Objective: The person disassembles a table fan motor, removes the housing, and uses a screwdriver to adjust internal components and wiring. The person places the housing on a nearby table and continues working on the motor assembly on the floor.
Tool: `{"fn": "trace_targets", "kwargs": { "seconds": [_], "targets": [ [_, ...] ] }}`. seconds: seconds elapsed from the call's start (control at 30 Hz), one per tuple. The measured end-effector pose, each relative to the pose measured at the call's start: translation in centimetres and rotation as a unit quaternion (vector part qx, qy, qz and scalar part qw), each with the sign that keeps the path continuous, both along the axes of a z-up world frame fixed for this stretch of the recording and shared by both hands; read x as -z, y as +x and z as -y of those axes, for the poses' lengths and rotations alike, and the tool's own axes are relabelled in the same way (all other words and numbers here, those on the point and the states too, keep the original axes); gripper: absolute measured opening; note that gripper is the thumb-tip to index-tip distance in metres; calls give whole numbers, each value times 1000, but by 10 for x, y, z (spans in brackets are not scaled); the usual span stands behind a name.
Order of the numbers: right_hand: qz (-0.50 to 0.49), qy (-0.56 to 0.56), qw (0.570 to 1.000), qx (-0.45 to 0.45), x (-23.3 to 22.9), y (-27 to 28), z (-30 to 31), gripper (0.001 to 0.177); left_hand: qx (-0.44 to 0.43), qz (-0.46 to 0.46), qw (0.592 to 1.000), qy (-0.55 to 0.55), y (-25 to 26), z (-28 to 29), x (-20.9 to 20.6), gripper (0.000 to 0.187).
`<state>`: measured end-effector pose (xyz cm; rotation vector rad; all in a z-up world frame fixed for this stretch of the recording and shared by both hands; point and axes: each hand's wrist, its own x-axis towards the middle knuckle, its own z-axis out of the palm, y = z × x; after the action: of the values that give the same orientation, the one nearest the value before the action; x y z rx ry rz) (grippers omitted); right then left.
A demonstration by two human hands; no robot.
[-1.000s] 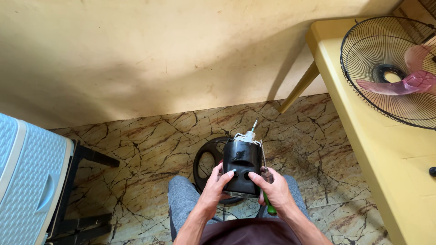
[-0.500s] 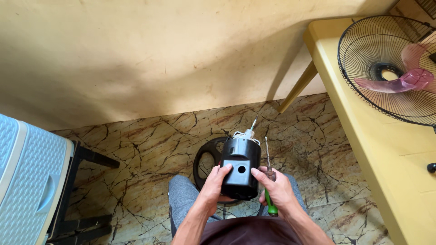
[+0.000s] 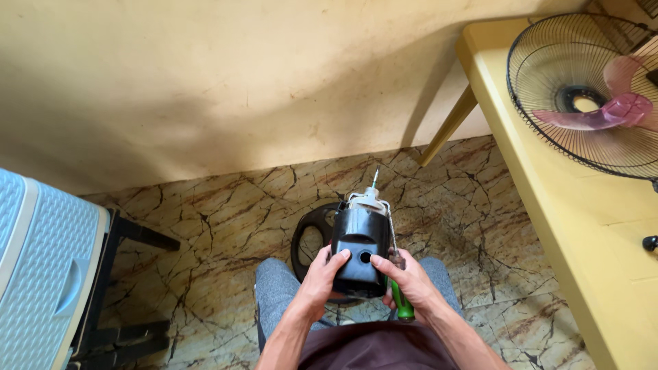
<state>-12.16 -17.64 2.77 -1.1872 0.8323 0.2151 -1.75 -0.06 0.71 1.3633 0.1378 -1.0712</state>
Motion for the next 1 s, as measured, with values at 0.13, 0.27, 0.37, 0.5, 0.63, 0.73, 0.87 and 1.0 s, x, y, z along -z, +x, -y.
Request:
{"fn": "trace_targets", "kwargs": {
  "seconds": [0.13, 0.27, 0.37, 0.5, 0.63, 0.73, 0.87, 1.0],
  "targets": [
    [-10, 12, 1000, 11, 1, -2, -2, 73, 1, 13, 1000, -20, -2, -1, 1, 63],
    [-2, 16, 1000, 14, -1, -7, -6, 71, 2, 28, 999, -46, -9, -4, 3, 58],
    [13, 14, 1000, 23, -4, -6, -8, 70, 11, 35, 998, -56, -7, -4, 6, 54],
    [-8, -4, 1000, 15, -10, -8, -13, 69, 15, 27, 998, -50, -9, -5, 10, 54],
    [-5, -8, 1000, 19, -15, -9, -14, 70, -2, 0, 1000, 2, -9, -3, 7, 58],
    [-11, -4, 1000, 22, -17, -12, -15, 71, 4, -6, 1000, 26, -10, -4, -1, 62],
    [-17, 2, 1000, 15, -17, -15, -15, 72, 1, 2, 999, 38, -12, -9, -12, 65],
    [-16, 10, 1000, 9, -18, -19, -15, 73, 1, 24, 998, 62, -18, -12, -18, 68]
  ]
}}
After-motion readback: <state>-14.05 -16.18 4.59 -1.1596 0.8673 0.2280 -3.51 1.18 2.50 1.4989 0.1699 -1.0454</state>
